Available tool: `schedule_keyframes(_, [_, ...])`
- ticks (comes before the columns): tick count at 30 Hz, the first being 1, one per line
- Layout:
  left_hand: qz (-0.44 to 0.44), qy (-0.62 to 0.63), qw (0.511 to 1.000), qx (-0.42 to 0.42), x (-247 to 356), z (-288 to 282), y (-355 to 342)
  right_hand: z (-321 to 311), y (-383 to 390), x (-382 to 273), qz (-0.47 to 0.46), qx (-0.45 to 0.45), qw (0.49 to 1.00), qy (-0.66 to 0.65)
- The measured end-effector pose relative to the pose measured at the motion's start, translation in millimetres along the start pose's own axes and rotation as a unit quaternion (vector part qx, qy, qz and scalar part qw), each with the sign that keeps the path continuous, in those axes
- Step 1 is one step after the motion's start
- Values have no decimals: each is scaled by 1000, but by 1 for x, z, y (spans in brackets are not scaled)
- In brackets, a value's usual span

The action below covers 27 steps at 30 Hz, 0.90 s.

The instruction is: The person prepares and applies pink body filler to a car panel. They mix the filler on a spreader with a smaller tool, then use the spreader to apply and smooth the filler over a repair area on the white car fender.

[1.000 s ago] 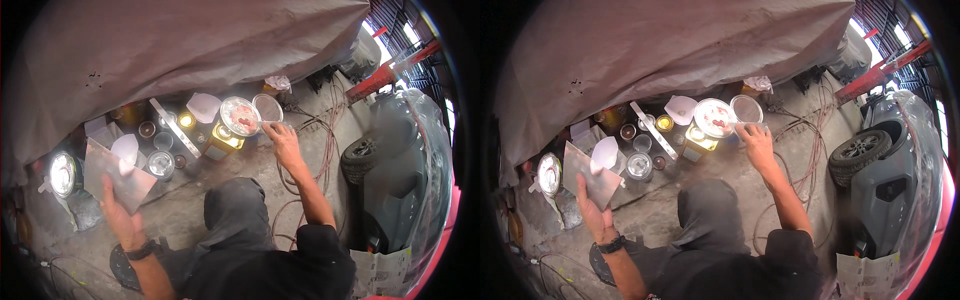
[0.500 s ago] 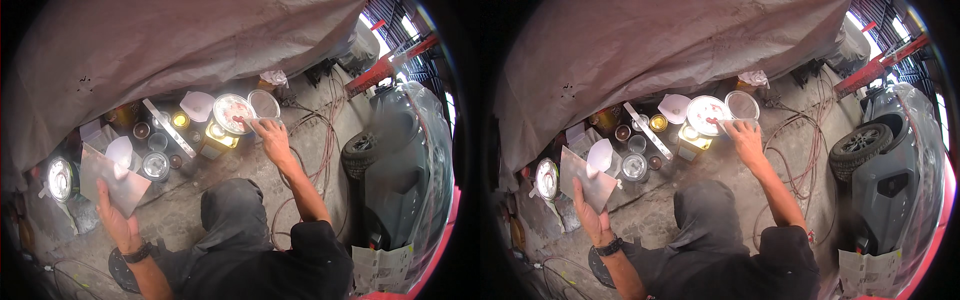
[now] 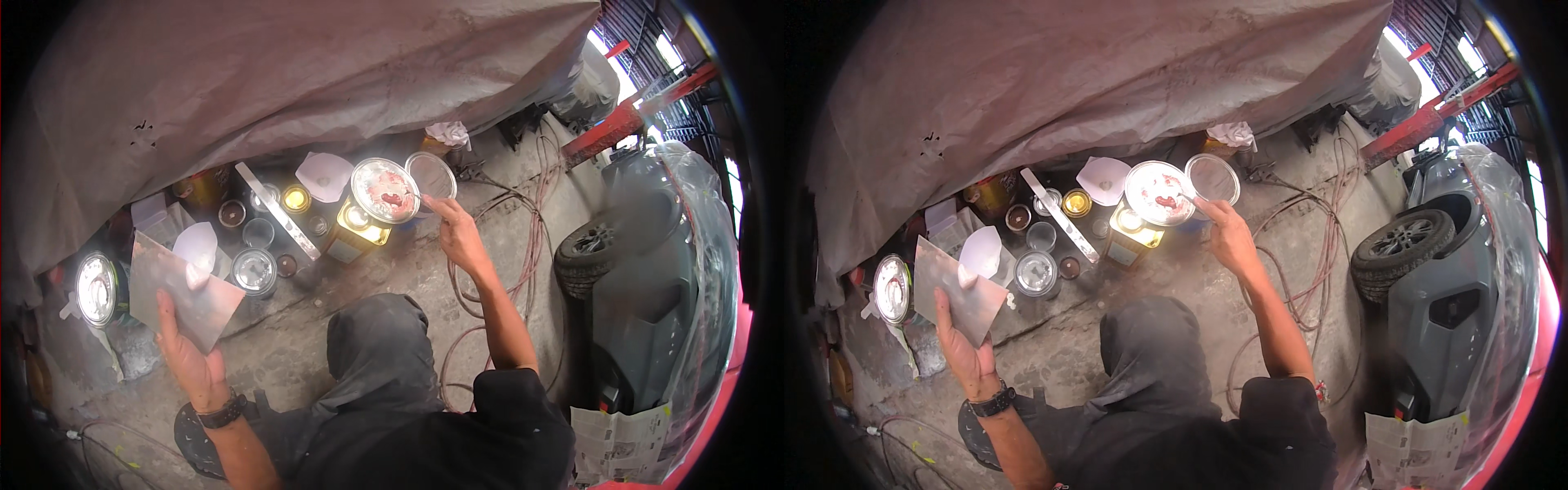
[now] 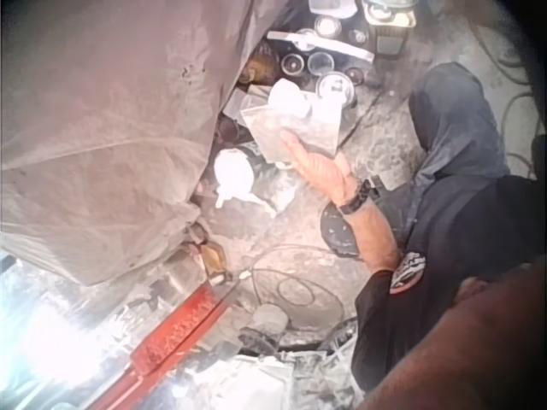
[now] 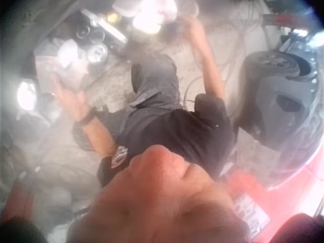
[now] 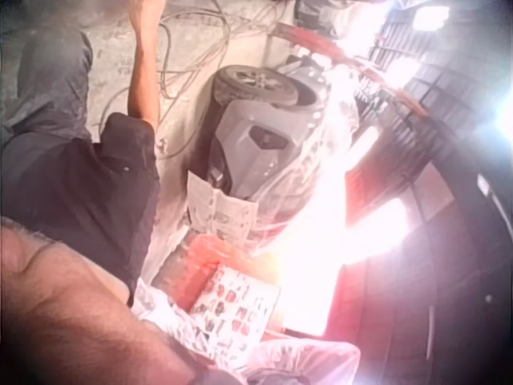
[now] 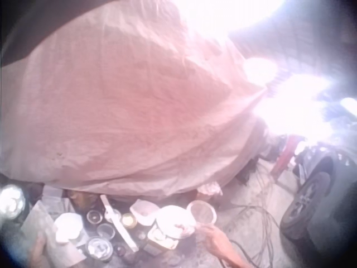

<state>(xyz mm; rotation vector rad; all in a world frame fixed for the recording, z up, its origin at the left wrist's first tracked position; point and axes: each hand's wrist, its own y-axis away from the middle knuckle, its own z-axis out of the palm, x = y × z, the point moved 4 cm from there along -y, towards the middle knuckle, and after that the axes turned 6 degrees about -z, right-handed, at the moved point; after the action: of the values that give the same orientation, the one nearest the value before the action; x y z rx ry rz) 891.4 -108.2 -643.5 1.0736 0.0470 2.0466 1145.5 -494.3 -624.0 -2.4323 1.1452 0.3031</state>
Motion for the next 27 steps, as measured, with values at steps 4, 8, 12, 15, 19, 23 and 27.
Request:
schedule_keyframes(4, [-7, 20, 1000, -10, -1, 4, 2, -12, -6, 2, 139, -36, 960, -240])
schedule_keyframes(8, [-2, 5, 999, -31, -3, 4, 2, -23, -6, -10, 194, -46, 875, -441])
schedule_keyframes(12, [-23, -16, 999, -24, -8, 7, 4, -37, -11, -36, 188, -62, 827, -526])
schedule_keyframes(15, [-45, 22, 998, -40, -17, 13, 7, -39, -20, -65, 159, -79, 840, -513])
schedule_keyframes(19, [-101, 69, 989, -89, -28, 21, 9, -27, -34, -134, -26, -111, 950, -291])
schedule_keyframes(23, [-120, 90, 980, -134, -26, 36, 21, 7, -31, -226, -227, -70, 936, -260])
schedule_keyframes(27, [-64, 91, 984, -137, -13, 24, 20, 36, -30, -246, -394, -67, 917, -13])
